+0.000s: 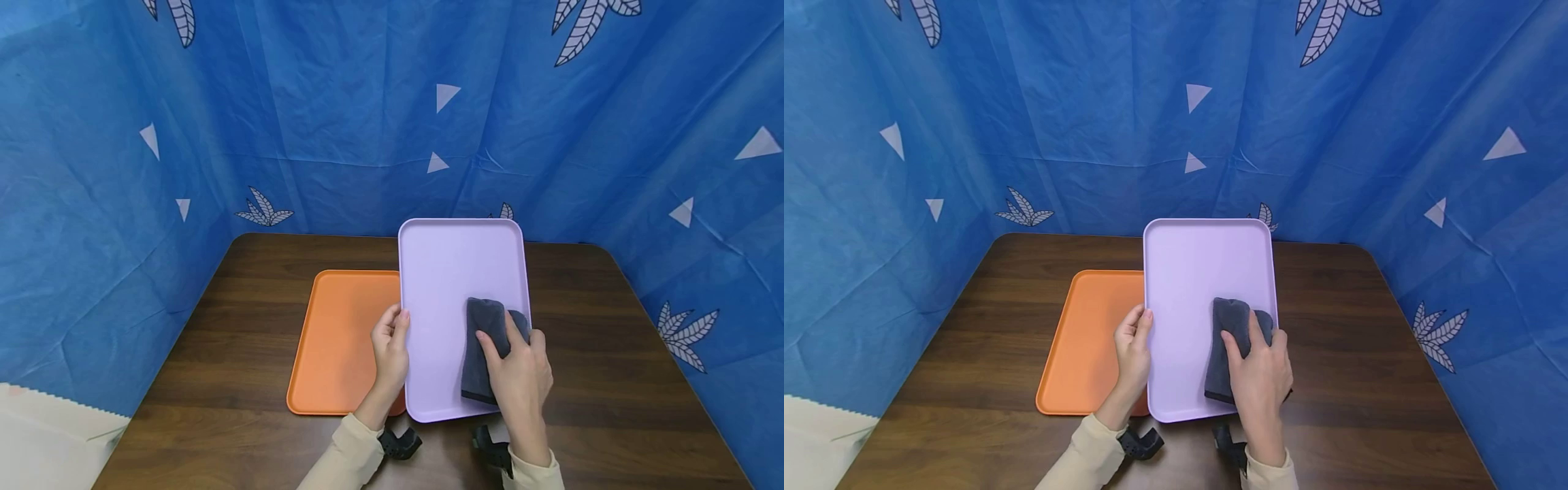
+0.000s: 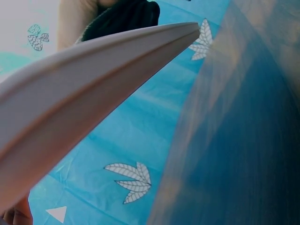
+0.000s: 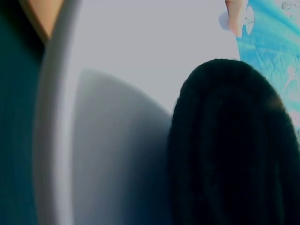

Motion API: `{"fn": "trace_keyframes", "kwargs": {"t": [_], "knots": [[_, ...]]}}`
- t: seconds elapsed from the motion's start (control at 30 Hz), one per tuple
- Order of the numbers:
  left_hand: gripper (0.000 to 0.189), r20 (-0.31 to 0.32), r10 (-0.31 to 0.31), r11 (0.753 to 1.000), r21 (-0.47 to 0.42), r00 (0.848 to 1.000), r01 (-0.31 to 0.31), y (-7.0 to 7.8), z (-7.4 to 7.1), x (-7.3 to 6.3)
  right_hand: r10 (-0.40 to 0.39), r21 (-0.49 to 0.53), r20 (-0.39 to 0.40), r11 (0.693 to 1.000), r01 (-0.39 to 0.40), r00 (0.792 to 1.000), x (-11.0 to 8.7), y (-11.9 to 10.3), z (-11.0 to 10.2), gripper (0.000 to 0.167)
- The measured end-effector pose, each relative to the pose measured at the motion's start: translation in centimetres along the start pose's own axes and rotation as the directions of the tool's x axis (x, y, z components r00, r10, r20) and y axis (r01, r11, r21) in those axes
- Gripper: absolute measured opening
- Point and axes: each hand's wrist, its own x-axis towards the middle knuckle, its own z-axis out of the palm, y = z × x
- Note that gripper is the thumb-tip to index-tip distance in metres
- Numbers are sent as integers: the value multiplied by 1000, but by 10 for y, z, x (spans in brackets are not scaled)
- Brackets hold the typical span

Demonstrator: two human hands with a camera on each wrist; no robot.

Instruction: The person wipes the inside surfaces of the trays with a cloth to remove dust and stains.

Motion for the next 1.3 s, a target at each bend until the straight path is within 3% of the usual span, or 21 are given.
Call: {"fn": "trace_keyframes", "kwargs": {"t": [0.53,0.93,1.3], "knots": [[28,5,3,1000,-6,1000,-3,-2,0,-1,-221,-26,-32,975,220,975,-17,-29,15,61],[30,10,28,999,-22,1000,-28,-5,-3,1,-403,-60,-70,915,399,913,-37,-56,25,61],[31,12,26,1000,-17,1000,-26,-3,-4,1,-403,-35,-65,915,402,913,-37,-55,27,62]]}}
